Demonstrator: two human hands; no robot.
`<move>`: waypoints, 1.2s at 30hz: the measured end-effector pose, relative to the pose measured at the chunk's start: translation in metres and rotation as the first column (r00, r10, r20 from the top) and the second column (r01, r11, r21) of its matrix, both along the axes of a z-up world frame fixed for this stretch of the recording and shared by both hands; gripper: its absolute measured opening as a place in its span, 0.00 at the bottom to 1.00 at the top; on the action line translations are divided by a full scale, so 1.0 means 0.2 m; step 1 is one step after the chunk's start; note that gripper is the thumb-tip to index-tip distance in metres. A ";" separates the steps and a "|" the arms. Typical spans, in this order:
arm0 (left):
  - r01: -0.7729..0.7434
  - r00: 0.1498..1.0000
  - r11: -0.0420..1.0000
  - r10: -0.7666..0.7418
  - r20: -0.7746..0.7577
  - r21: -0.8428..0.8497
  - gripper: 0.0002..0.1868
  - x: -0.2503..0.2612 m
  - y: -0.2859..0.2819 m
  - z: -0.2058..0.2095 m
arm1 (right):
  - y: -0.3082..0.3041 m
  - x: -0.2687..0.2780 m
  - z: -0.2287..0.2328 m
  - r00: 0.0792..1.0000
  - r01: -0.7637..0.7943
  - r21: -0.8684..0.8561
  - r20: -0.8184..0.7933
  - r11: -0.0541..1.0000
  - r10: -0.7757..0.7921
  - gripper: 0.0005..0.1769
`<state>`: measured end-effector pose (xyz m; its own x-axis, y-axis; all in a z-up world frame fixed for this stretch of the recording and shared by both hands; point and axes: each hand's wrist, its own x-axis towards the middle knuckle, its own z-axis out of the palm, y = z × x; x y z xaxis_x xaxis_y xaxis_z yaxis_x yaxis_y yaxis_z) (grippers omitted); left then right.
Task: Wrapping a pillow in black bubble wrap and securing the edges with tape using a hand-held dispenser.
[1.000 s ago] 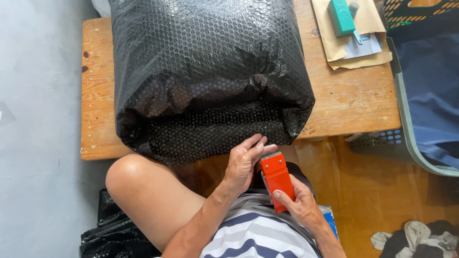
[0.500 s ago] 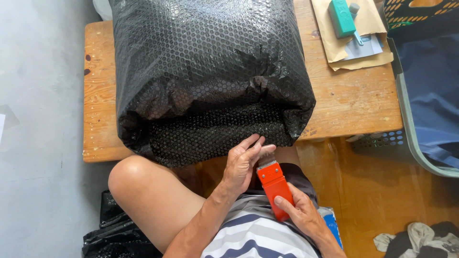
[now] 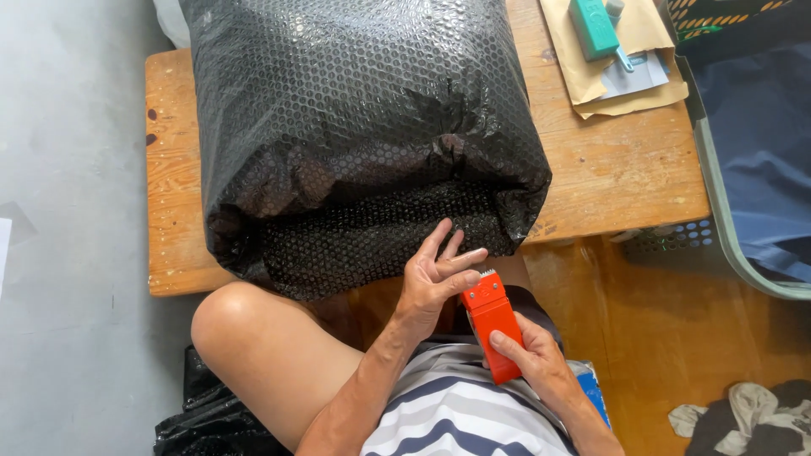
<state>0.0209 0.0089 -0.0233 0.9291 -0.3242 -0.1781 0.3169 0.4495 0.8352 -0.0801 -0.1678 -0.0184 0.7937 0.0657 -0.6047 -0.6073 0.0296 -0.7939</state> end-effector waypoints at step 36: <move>0.025 0.996 0.995 -0.017 0.089 -0.093 0.55 0.01 0.02 -0.04 | -0.05 -0.02 -0.09 0.990 -0.134 -0.057 0.037 0.989 0.136 0.22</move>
